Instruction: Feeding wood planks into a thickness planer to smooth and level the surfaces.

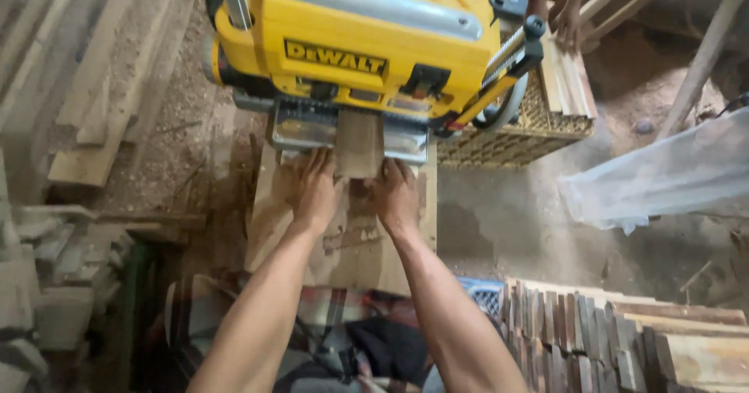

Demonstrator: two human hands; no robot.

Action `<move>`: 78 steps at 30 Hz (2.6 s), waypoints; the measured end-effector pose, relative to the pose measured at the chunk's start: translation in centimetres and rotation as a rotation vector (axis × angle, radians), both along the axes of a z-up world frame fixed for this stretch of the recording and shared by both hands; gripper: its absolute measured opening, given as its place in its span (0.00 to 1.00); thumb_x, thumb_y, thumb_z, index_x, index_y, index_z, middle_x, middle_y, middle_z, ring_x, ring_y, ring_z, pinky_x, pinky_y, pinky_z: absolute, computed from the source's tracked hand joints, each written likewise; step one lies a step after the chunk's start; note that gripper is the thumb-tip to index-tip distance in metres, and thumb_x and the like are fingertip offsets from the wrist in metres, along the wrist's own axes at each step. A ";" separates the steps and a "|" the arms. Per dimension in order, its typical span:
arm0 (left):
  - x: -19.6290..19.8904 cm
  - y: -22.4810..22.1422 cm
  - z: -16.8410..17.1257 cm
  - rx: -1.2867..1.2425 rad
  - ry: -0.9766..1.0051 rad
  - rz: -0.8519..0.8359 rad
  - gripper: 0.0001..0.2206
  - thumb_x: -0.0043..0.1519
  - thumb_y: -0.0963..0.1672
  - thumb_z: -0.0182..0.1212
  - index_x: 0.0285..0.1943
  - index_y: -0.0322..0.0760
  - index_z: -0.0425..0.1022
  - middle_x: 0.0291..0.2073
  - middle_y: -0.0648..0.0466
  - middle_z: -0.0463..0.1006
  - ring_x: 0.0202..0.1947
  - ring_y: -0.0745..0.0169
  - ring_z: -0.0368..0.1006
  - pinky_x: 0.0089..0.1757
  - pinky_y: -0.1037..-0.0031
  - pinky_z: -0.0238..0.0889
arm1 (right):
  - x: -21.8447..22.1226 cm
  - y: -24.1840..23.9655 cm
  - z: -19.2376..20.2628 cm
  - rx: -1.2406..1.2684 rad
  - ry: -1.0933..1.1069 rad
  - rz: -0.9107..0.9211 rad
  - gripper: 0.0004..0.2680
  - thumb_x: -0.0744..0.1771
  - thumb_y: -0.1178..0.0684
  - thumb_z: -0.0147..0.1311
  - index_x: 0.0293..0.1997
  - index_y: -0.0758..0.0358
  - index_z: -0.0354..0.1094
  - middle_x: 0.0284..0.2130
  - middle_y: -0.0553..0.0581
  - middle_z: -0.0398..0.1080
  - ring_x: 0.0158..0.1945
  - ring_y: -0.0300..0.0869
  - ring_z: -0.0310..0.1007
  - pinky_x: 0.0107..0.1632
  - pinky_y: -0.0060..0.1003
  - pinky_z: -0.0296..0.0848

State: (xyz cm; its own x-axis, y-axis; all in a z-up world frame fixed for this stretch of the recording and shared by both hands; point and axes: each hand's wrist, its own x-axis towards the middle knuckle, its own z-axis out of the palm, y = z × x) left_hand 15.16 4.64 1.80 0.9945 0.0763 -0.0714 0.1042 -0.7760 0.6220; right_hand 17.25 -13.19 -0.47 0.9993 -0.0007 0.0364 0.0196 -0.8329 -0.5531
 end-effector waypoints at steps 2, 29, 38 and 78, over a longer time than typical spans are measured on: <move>-0.9 0.6 0.1 0.025 0.015 0.017 0.31 0.67 0.51 0.59 0.79 0.45 0.56 0.76 0.56 0.59 0.77 0.56 0.49 0.68 0.48 0.40 | -0.4 -0.3 -0.1 -0.037 -0.019 0.000 0.30 0.62 0.41 0.68 0.70 0.61 0.63 0.65 0.67 0.63 0.68 0.59 0.63 0.67 0.50 0.67; 0.7 1.4 1.1 0.242 0.230 -0.187 0.43 0.61 0.56 0.58 0.82 0.37 0.43 0.81 0.48 0.37 0.81 0.56 0.26 0.65 0.26 0.14 | 0.3 -1.8 3.3 -0.290 0.261 0.180 0.33 0.63 0.48 0.60 0.78 0.57 0.46 0.75 0.56 0.43 0.77 0.51 0.48 0.71 0.65 0.55; 1.0 2.0 2.5 0.220 0.304 -0.195 0.39 0.62 0.51 0.56 0.82 0.42 0.42 0.82 0.51 0.36 0.81 0.58 0.27 0.63 0.22 0.14 | 1.1 -2.3 2.4 -0.292 0.375 0.178 0.34 0.64 0.46 0.59 0.79 0.53 0.42 0.77 0.53 0.38 0.76 0.57 0.49 0.74 0.65 0.49; 1.3 2.0 2.9 0.400 0.398 -0.251 0.42 0.62 0.58 0.48 0.83 0.47 0.36 0.82 0.58 0.30 0.80 0.64 0.23 0.65 0.27 0.09 | 0.2 -1.6 6.5 -0.396 0.444 0.219 0.31 0.66 0.44 0.56 0.79 0.50 0.44 0.78 0.49 0.34 0.70 0.78 0.51 0.74 0.63 0.50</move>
